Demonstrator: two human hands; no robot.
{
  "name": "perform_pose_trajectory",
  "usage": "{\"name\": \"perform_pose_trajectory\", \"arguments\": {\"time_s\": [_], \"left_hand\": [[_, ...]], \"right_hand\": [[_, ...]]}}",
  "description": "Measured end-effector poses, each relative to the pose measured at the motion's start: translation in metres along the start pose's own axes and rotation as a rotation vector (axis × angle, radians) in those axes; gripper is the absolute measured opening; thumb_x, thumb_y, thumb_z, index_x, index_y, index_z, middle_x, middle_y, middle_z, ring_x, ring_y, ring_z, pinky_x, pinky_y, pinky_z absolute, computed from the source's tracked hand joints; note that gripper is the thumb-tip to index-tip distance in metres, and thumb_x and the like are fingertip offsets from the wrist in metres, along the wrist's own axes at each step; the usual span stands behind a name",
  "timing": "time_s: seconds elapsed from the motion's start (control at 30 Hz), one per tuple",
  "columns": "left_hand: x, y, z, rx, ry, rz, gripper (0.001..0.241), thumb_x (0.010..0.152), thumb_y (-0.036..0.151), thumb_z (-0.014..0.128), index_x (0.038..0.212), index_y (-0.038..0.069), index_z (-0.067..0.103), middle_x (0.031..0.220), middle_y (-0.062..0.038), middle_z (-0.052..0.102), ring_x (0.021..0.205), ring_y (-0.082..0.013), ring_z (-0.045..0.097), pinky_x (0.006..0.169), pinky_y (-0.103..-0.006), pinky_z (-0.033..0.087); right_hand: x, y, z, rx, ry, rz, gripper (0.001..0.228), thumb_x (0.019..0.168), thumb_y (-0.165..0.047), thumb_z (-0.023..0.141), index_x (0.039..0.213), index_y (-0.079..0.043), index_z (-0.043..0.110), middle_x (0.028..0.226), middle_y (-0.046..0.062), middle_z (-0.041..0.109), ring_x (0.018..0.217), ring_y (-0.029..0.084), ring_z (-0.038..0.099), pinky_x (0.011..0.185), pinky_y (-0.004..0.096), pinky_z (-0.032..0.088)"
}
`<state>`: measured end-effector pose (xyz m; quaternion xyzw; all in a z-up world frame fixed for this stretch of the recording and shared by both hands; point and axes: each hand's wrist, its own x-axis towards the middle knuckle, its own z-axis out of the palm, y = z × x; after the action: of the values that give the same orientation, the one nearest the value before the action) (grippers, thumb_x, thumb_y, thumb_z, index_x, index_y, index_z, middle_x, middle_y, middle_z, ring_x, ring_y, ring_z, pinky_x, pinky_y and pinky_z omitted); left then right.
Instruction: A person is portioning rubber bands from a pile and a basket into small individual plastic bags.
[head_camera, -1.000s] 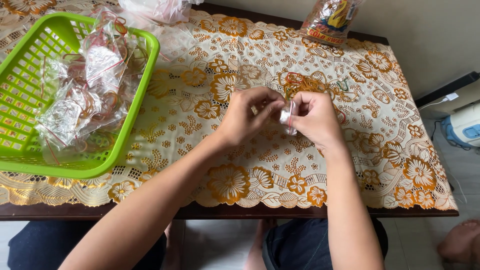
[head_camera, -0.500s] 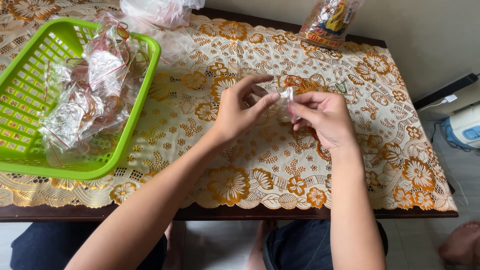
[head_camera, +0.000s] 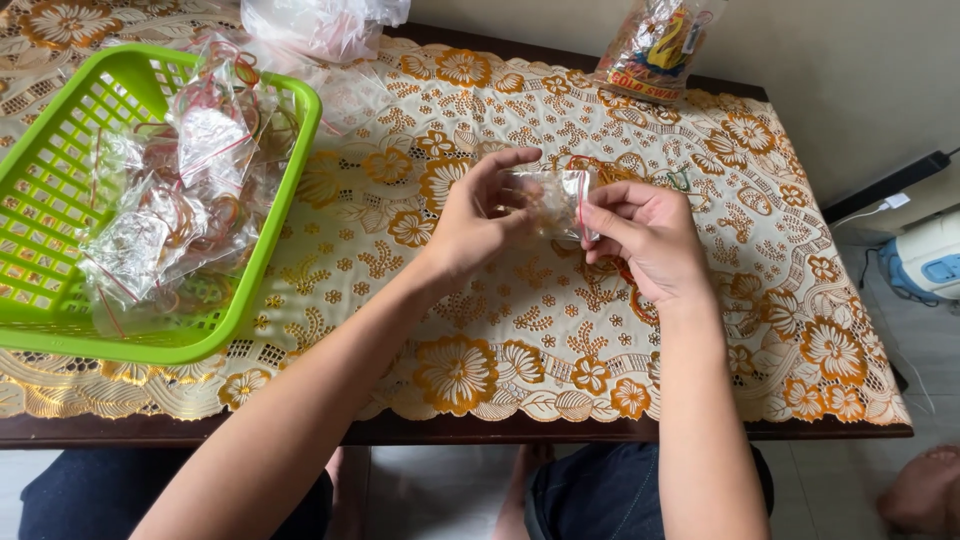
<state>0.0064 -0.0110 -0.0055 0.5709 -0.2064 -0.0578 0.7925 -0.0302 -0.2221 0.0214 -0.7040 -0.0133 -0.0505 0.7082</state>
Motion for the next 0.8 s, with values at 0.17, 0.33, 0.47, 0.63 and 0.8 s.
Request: {"name": "perform_pose_trajectory", "arguments": {"time_s": [0.17,0.33,0.47,0.63,0.8], "left_hand": [[0.005,-0.005,-0.004,0.031,0.013,0.007,0.053,0.088,0.006,0.077,0.138,0.009,0.062,0.094,-0.015,0.074,0.085,-0.0165,0.067,0.073,-0.0278,0.057],[0.004,-0.003,-0.005,0.184,0.007,0.096,0.055,0.089,0.004,0.075,0.141,0.011,0.059,0.09,-0.013,0.075,0.079,-0.0146,0.065,0.065,-0.0239,0.05],[0.002,-0.004,-0.006,0.437,0.08,0.223,0.058,0.087,0.0,0.071,0.143,0.005,0.054,0.092,-0.015,0.073,0.079,-0.0208,0.064,0.066,-0.0301,0.052],[-0.007,0.017,-0.006,0.871,0.01,0.6,0.088,0.081,0.02,0.084,0.156,0.005,0.039,0.131,-0.019,0.06,0.123,-0.032,0.056,0.108,-0.0445,0.044],[-0.016,0.03,0.011,1.174,-0.119,0.646,0.112,0.075,0.057,0.089,0.159,0.005,0.036,0.15,-0.02,0.052,0.146,-0.0371,0.04,0.125,-0.0543,0.022]], "right_hand": [[0.0,-0.004,0.002,0.014,0.025,-0.013,0.017,0.091,-0.004,0.079,0.099,0.007,0.069,0.076,0.019,0.071,0.062,0.021,0.072,0.051,0.032,0.066],[-0.001,-0.003,0.006,-0.003,0.03,-0.025,0.016,0.09,-0.003,0.079,0.1,0.008,0.07,0.075,0.019,0.071,0.06,0.022,0.071,0.049,0.031,0.065],[-0.002,0.0,0.01,0.002,0.047,-0.021,0.018,0.089,-0.003,0.079,0.1,0.008,0.069,0.075,0.019,0.072,0.06,0.022,0.072,0.049,0.032,0.065],[-0.002,0.004,0.009,-0.038,0.083,-0.034,0.016,0.089,-0.003,0.078,0.098,0.007,0.07,0.074,0.018,0.071,0.061,0.021,0.071,0.049,0.031,0.064],[0.019,0.039,-0.01,-0.256,0.042,-0.136,0.005,0.088,0.002,0.075,0.093,0.004,0.073,0.076,0.02,0.071,0.06,0.024,0.069,0.047,0.031,0.059]]}}
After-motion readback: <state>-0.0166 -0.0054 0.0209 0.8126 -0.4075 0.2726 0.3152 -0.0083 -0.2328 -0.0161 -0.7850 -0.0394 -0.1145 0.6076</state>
